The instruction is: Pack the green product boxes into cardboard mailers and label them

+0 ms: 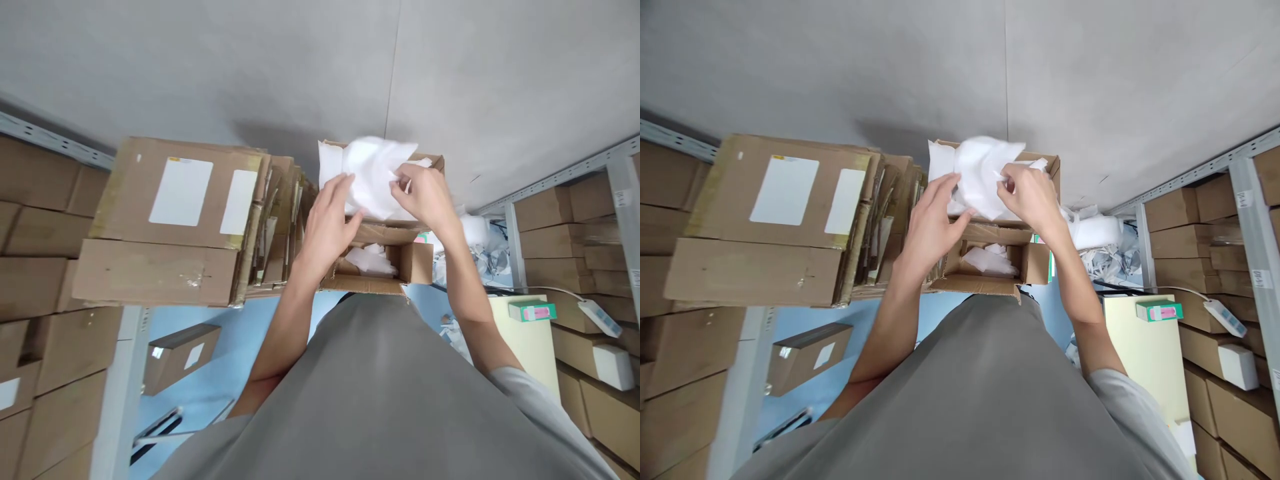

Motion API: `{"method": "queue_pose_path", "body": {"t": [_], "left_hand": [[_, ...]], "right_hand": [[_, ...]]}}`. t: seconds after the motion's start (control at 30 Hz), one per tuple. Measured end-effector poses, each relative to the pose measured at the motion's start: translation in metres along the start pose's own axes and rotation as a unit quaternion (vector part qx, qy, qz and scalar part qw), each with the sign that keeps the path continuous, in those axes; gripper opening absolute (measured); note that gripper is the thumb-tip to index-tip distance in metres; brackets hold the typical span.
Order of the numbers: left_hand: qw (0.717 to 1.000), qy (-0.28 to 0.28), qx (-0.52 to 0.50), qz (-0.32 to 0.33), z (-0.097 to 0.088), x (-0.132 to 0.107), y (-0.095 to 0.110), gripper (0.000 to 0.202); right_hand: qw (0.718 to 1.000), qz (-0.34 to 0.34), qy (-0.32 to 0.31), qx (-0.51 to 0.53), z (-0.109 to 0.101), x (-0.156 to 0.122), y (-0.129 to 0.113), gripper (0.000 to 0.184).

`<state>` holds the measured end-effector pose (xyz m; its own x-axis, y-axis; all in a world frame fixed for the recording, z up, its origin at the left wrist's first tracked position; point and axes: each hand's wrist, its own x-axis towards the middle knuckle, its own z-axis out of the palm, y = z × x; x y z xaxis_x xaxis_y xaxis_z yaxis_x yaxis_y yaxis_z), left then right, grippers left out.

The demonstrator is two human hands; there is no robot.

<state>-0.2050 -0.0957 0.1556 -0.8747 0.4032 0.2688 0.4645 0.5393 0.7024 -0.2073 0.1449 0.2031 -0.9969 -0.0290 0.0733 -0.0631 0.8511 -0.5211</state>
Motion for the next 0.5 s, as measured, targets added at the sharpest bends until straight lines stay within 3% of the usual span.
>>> {"method": "queue_pose_path", "body": {"t": [0.13,0.3,0.4,0.5], "left_hand": [[0.999,0.024,0.005,0.033,-0.006,0.005,0.009,0.069],[0.999,0.030,-0.006,0.035,-0.011,0.014,0.011,0.048],[0.998,0.024,-0.041,0.052,-0.012,0.017,0.011,0.072],[0.990,0.011,-0.119,0.073,-0.011,0.021,0.022,0.088]], "right_hand": [[0.983,-0.057,0.079,0.158,-0.029,-0.033,-0.021,0.028],[0.936,-0.092,0.113,0.320,-0.041,-0.055,-0.031,0.042],[0.911,-0.101,0.129,0.378,-0.045,-0.066,-0.031,0.044],[0.914,-0.068,0.133,0.377,-0.042,-0.073,-0.030,0.050]]}}
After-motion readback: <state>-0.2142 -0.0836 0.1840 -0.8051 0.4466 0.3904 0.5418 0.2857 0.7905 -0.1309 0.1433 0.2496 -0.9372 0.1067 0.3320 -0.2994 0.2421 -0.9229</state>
